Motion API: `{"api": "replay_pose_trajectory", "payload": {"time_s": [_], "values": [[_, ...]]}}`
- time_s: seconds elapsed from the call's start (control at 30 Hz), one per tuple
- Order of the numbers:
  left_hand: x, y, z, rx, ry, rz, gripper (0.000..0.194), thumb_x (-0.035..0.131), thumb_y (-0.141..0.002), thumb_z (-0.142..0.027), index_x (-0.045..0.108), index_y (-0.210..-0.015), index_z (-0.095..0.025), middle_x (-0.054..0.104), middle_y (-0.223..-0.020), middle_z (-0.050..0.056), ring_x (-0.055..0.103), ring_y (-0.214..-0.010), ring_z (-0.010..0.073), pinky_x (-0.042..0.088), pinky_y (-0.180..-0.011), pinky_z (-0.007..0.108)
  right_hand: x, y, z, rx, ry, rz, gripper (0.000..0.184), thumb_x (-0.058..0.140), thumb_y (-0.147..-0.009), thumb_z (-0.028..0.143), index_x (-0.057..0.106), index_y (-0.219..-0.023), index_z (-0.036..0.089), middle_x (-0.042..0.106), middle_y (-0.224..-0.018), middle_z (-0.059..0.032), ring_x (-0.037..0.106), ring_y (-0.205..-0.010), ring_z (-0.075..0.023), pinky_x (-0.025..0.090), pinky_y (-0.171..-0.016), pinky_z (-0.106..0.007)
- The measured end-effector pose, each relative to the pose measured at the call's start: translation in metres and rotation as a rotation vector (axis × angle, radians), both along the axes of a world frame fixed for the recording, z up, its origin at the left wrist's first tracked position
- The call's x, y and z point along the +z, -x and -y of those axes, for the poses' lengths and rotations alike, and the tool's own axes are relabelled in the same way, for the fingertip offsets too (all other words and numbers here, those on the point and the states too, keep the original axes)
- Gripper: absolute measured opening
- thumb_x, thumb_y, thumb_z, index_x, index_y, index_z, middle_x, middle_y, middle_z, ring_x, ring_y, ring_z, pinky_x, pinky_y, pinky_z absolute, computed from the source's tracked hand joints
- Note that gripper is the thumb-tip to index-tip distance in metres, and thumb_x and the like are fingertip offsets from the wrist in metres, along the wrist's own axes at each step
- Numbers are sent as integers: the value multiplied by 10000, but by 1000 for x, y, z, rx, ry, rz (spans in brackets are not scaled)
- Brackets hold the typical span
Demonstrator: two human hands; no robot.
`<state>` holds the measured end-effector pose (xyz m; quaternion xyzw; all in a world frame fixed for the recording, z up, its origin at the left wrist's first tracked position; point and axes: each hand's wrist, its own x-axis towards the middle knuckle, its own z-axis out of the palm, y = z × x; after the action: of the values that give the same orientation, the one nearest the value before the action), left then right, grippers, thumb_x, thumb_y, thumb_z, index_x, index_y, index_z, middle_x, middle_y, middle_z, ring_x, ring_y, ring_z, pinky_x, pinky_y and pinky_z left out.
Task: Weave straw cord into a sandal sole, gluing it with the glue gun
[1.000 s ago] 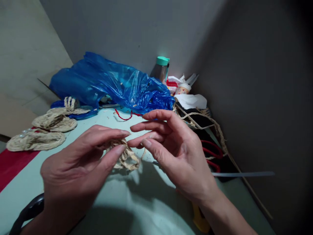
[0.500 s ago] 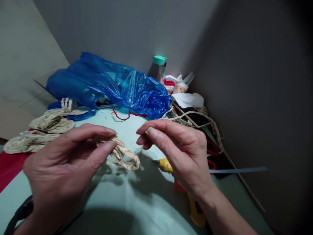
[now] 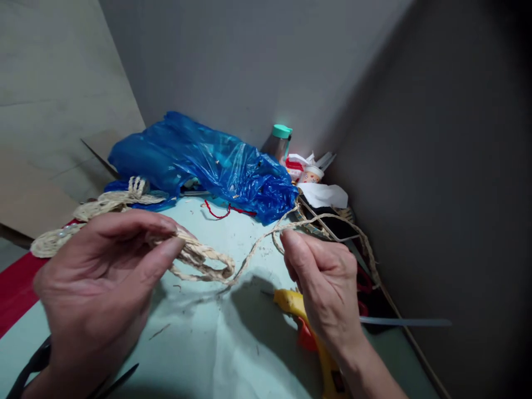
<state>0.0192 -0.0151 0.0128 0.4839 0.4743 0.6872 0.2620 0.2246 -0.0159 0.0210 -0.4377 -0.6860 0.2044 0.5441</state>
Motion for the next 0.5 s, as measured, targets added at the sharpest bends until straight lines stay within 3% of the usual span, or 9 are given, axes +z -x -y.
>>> {"api": "replay_pose_trajectory", "payload": {"time_s": [0.1, 0.2, 0.27, 0.37, 0.5], "values": [[9, -1, -2, 12, 28, 37, 136, 808, -741, -194, 726, -839, -242, 699, -868, -10, 634, -832, 155, 511, -751, 234, -1, 0, 0, 17, 19, 80, 428, 516, -1006, 237, 457, -586, 183, 373, -527, 56, 348, -471, -69, 266, -488, -258], [15, 4, -8, -83, 115, 209, 147, 803, -720, -156, 713, -819, -218, 659, -844, -30, 587, -790, 102, 489, -692, 147, -4, -1, 0, 74, 61, 103, 210, 510, -1022, 234, 657, -880, 186, 545, -636, 39, 517, -570, -96, 389, -585, -244], [17, 10, -14, -157, 194, 323, 158, 809, -713, -173, 695, -818, -207, 631, -815, -35, 561, -751, 88, 471, -636, 128, -8, -2, -1, 141, 83, 83, 181, 495, -1025, 210, 673, -1059, 204, 641, -789, 7, 596, -727, -122, 434, -703, -257], [16, 19, -23, -223, 296, 379, 196, 814, -714, -222, 671, -847, -207, 606, -789, -33, 537, -721, 96, 458, -609, 148, -14, -2, -6, 209, 152, 26, 191, 482, -1024, 207, 671, -1017, 229, 666, -921, -13, 595, -836, -140, 432, -767, -272], [9, 27, -30, -249, 299, 395, 206, 814, -721, -244, 669, -862, -206, 597, -818, -30, 524, -742, 103, 443, -625, 163, -17, 0, -13, 207, 234, -88, 148, 481, -1029, 271, 593, -940, 233, 678, -932, -7, 598, -800, -134, 474, -748, -263]]}}
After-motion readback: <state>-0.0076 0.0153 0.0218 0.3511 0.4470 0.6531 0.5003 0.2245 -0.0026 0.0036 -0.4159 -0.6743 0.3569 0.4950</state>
